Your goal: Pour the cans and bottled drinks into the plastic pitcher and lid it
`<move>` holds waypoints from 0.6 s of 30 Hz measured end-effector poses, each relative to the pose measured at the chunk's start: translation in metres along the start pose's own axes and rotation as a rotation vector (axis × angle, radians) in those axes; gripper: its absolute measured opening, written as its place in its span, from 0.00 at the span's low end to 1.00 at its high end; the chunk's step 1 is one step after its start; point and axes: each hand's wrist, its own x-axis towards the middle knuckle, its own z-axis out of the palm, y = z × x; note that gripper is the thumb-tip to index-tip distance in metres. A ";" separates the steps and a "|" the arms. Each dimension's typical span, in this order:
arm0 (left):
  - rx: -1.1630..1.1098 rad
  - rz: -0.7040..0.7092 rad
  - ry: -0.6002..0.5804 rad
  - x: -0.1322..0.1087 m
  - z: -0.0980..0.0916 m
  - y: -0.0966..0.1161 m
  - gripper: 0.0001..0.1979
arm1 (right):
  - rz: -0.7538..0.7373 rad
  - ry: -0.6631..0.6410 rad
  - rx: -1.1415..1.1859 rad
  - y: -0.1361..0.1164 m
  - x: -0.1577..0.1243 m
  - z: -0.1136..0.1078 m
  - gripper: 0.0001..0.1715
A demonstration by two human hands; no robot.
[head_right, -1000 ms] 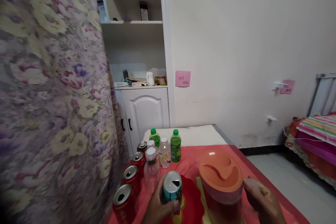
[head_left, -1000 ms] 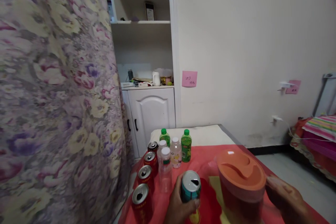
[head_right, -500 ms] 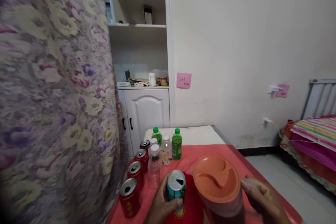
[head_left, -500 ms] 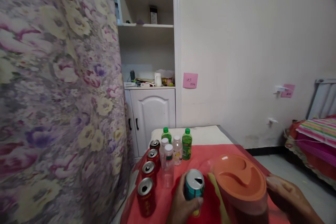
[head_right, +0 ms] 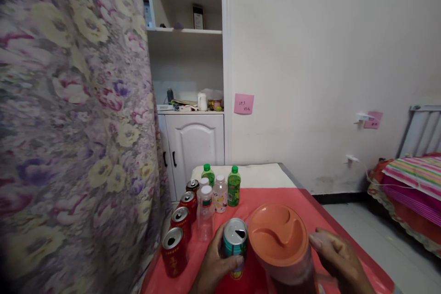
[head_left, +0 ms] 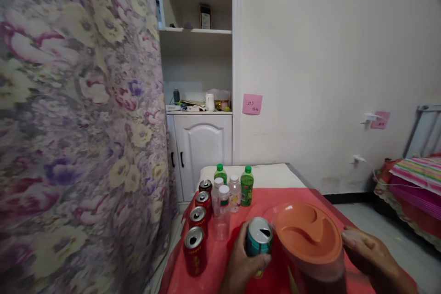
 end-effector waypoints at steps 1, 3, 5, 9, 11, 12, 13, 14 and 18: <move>0.007 0.000 0.008 0.001 0.000 -0.001 0.44 | 0.005 -0.007 -0.012 0.000 0.000 0.000 0.35; 0.022 -0.009 0.015 0.002 0.000 -0.002 0.45 | 0.014 -0.021 -0.032 -0.001 -0.001 0.000 0.35; 0.026 -0.013 0.009 0.002 0.000 -0.003 0.44 | 0.008 -0.025 -0.041 -0.002 -0.001 0.000 0.34; 0.015 0.000 -0.012 0.001 0.001 -0.002 0.43 | -0.028 -0.028 -0.056 0.000 0.001 -0.001 0.32; 0.022 -0.005 0.001 0.001 0.001 -0.001 0.42 | -0.043 -0.060 -0.078 0.003 0.004 -0.004 0.33; 0.026 -0.015 0.010 0.001 0.002 -0.001 0.43 | -0.042 -0.086 -0.093 0.006 0.006 -0.007 0.34; 0.028 -0.028 0.019 0.000 0.002 -0.001 0.43 | -0.038 -0.107 -0.109 0.008 0.008 -0.008 0.34; 0.029 -0.041 0.025 0.000 0.002 -0.001 0.43 | -0.030 -0.124 -0.125 0.009 0.009 -0.010 0.34; 0.014 -0.047 0.021 0.000 0.002 -0.005 0.43 | -0.014 -0.122 -0.144 0.005 0.006 -0.007 0.34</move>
